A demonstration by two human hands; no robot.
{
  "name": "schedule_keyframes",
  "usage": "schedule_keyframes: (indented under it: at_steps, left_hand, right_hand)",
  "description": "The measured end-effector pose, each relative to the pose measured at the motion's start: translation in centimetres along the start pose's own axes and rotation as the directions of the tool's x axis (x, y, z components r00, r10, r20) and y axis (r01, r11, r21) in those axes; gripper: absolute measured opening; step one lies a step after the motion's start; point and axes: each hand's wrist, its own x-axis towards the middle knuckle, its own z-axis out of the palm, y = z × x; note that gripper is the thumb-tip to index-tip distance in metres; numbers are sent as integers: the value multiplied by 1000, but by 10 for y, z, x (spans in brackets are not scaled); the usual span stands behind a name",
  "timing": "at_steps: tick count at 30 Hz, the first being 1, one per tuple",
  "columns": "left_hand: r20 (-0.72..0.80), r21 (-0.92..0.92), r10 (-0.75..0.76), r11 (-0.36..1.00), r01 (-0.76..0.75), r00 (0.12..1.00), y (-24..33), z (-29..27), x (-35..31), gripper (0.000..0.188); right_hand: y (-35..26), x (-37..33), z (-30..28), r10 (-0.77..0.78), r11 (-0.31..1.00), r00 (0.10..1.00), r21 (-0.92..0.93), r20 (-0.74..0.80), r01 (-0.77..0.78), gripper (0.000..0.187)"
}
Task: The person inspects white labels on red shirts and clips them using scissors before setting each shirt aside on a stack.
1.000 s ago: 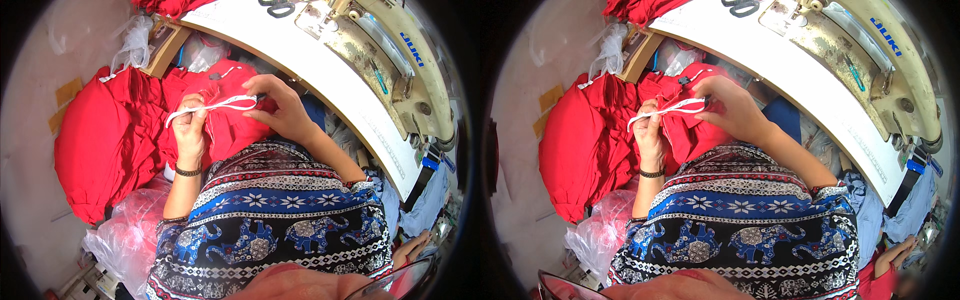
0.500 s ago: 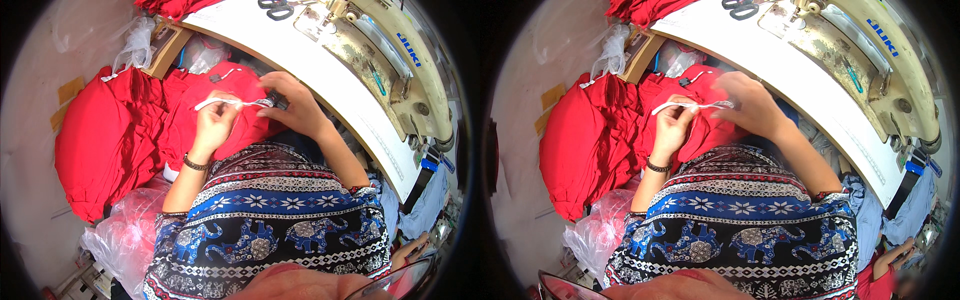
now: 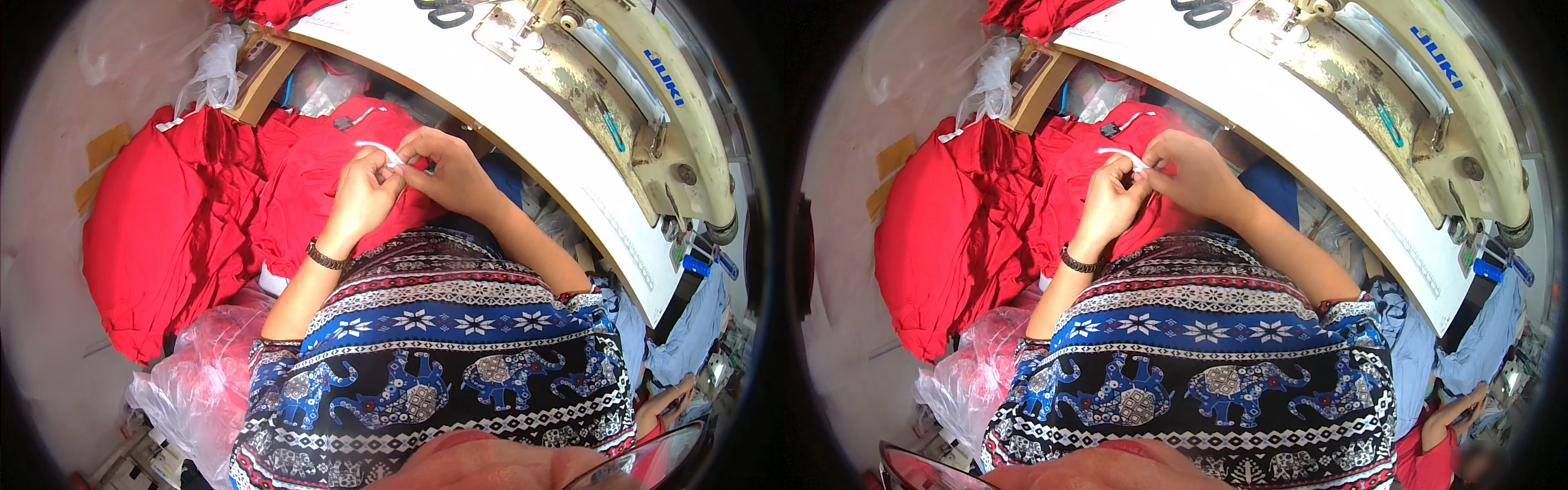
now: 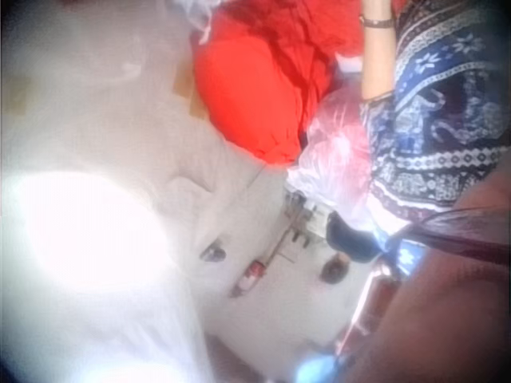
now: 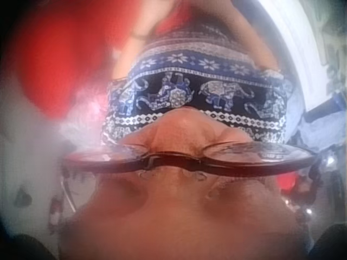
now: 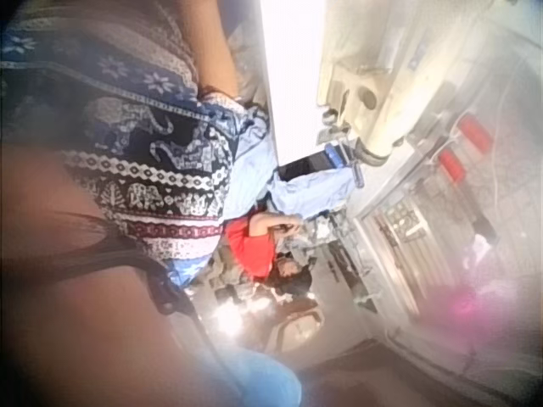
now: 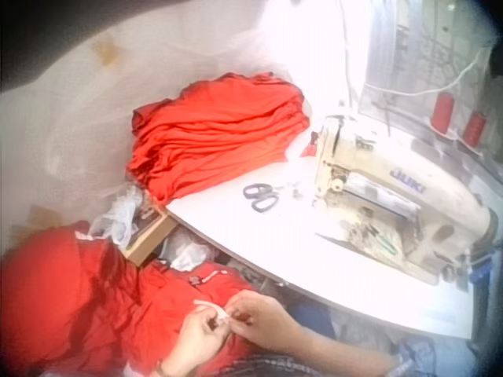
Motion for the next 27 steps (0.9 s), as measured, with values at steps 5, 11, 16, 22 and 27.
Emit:
schedule_keyframes:
  at_steps: [5, 11, 16, 22, 27]
  left_hand:
    - [19, 45, 8, 999, -9, 1000, 3, -3, 2, 15]
    - [18, 56, 20, 998, -21, 1000, 4, -2, 2, 17]
    - [5, 58, 81, 995, -81, 997, 1, 1, 5, 11]
    - [24, 141, 80, 987, -82, 997, 3, 1, 5, 11]
    - [0, 117, 102, 988, -101, 995, 4, 1, 6, 14]
  right_hand:
    - [12, -2, -5, 230, 967, 972, 102, 42, -233, 17]
    - [-3, -3, -1, 157, 987, 986, -32, -60, -159, 17]
    - [-6, -3, 0, -50, 994, 997, -99, -59, 44, 14]
    - [-6, -2, -4, 43, 989, 999, -143, -30, -47, 12]
    - [-10, -5, -4, 107, 988, 990, -100, -94, -116, 11]
